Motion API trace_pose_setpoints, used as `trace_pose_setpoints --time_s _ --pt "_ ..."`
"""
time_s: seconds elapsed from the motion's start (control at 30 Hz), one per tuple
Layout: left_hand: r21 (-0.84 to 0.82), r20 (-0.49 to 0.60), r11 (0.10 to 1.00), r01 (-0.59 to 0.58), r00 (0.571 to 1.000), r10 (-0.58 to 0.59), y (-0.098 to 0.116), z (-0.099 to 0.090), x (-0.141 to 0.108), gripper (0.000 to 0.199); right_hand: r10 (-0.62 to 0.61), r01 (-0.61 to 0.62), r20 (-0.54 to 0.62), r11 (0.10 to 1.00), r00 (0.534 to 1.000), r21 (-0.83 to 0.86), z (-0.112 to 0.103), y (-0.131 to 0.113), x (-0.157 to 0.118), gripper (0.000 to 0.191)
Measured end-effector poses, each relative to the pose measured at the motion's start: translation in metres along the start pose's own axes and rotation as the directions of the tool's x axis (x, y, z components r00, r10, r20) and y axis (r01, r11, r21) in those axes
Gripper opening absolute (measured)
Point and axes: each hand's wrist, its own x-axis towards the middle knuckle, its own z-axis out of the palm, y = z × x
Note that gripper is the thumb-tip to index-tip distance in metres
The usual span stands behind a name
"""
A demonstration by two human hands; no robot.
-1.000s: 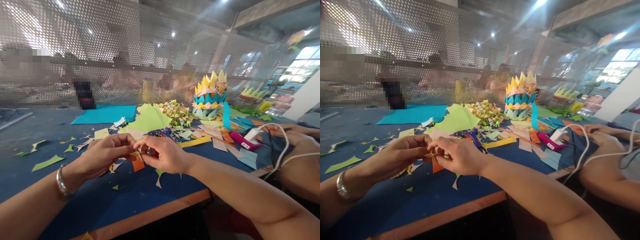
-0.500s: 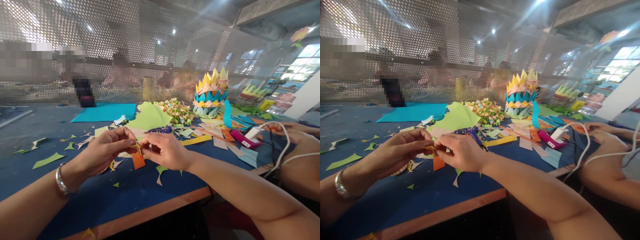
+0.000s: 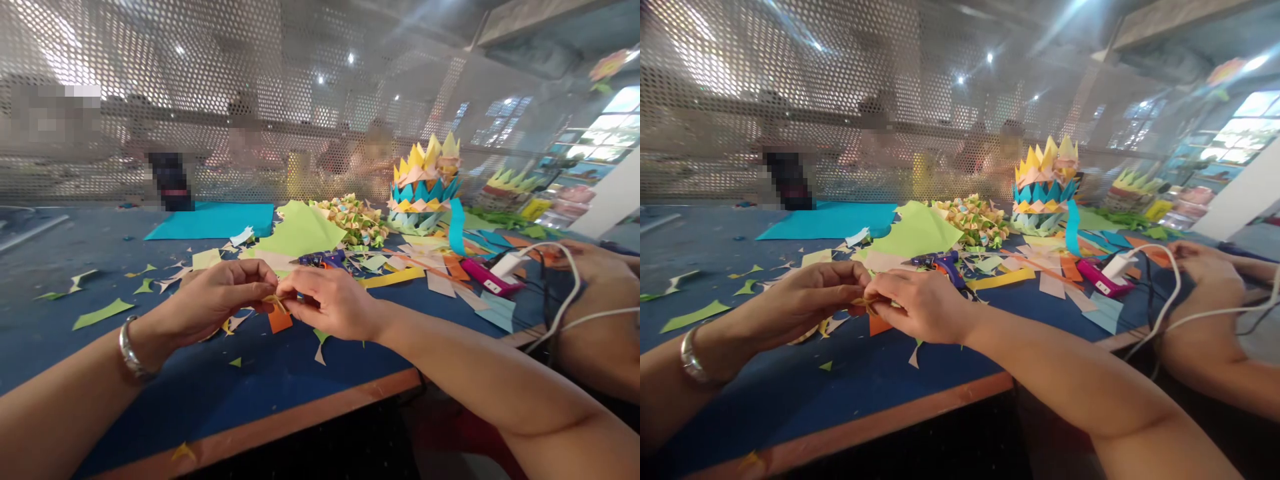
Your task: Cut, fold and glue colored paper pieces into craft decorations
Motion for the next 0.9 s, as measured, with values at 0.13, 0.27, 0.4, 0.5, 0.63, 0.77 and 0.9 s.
trace_pose_setpoints --time_s 0.13,0.27,0.4,0.5,0.63,0.77,0.9 --pt "0.012 0.012 1.000 -0.003 1.000 0.003 -0.0016 -0.0013 0.0001 0.016 0.048 -0.048 0.018 0.998 0.999 0.032 -0.0009 -0.0022 0.0000 0.010" --pt "0.061 0.001 0.998 0.004 1.000 -0.004 -0.0029 -0.0013 0.0007 0.017 0.101 -0.106 0.087 0.993 0.991 0.058 -0.0015 -0.0034 0.0000 0.023" --pt "0.035 0.002 0.999 0.039 0.999 -0.039 -0.0016 -0.0010 -0.0001 0.016 0.102 -0.109 0.105 0.992 0.989 0.062 -0.0017 -0.0020 -0.0001 0.022" --pt "-0.029 -0.014 0.998 0.048 0.999 -0.049 -0.0007 -0.0015 -0.0004 0.016 0.117 -0.129 0.122 0.987 0.986 0.096 -0.0030 -0.0022 0.0006 0.019" --pt "-0.061 0.005 0.997 0.043 0.999 -0.043 -0.0020 -0.0016 0.0015 0.016 0.145 -0.165 0.149 0.978 0.978 0.129 -0.0049 -0.0047 0.0018 0.013" --pt "-0.068 -0.008 0.997 0.046 0.999 -0.047 -0.0019 0.0002 0.0010 0.017 0.155 -0.182 0.167 0.970 0.974 0.162 -0.0047 -0.0047 0.0021 0.008" --pt "-0.097 -0.006 0.995 0.008 1.000 -0.008 0.0012 0.0003 -0.0027 0.017 0.161 -0.181 0.107 0.959 0.981 0.219 -0.0029 -0.0011 0.0012 0.009"
